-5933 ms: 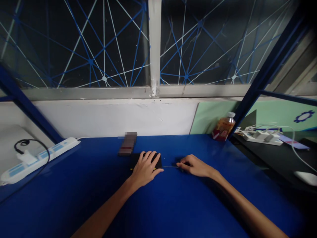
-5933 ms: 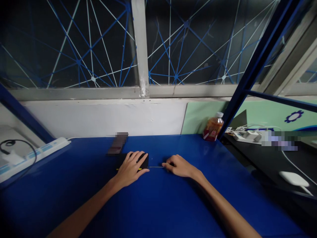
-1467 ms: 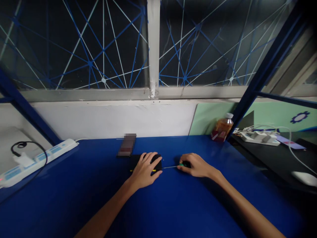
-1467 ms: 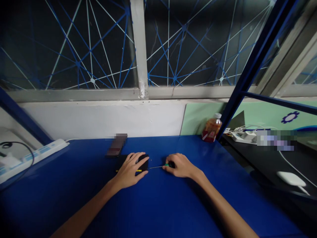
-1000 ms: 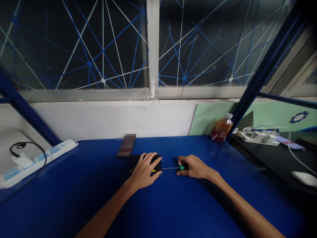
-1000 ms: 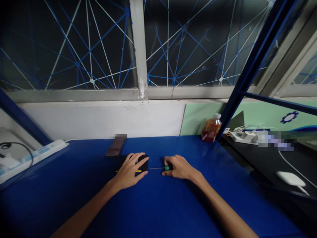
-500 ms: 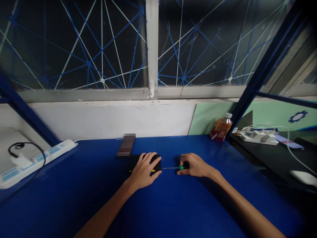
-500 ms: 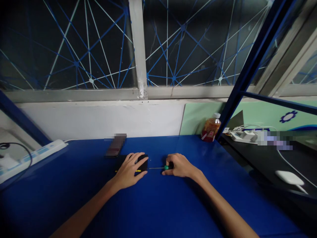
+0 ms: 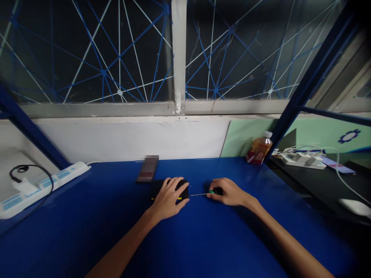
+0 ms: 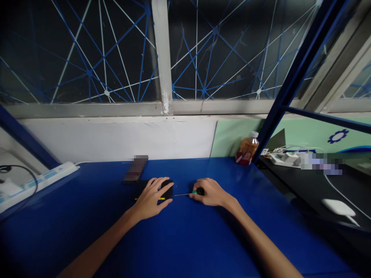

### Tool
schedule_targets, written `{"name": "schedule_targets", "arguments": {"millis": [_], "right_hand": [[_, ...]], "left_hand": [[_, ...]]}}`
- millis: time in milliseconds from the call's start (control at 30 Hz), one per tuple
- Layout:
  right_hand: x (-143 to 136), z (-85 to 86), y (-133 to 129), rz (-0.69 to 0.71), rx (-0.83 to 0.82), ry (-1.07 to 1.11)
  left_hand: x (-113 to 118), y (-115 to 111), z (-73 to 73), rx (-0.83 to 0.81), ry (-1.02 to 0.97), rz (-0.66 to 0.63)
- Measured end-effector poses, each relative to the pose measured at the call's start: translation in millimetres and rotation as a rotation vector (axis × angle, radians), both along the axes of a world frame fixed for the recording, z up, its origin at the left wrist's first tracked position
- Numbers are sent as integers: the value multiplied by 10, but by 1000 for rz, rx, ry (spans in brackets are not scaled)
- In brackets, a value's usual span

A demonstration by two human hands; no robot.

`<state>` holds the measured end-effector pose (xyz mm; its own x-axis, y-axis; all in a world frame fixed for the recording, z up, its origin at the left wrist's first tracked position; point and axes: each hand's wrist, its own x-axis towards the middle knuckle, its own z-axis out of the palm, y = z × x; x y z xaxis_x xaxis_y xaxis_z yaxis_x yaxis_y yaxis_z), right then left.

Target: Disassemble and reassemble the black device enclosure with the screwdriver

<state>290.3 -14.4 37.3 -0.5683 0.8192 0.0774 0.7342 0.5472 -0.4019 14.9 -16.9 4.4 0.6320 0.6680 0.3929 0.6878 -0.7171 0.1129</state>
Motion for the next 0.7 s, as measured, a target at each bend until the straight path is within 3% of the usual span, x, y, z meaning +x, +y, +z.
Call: {"name": "schedule_targets", "arguments": {"millis": [367, 700], "right_hand": [[-40, -31, -1, -70, -93, -65], [-25, -10, -10, -16, 20, -67]], "left_hand": [[2, -9, 13, 3, -9, -6], [11, -16, 44, 6, -14, -42]]}}
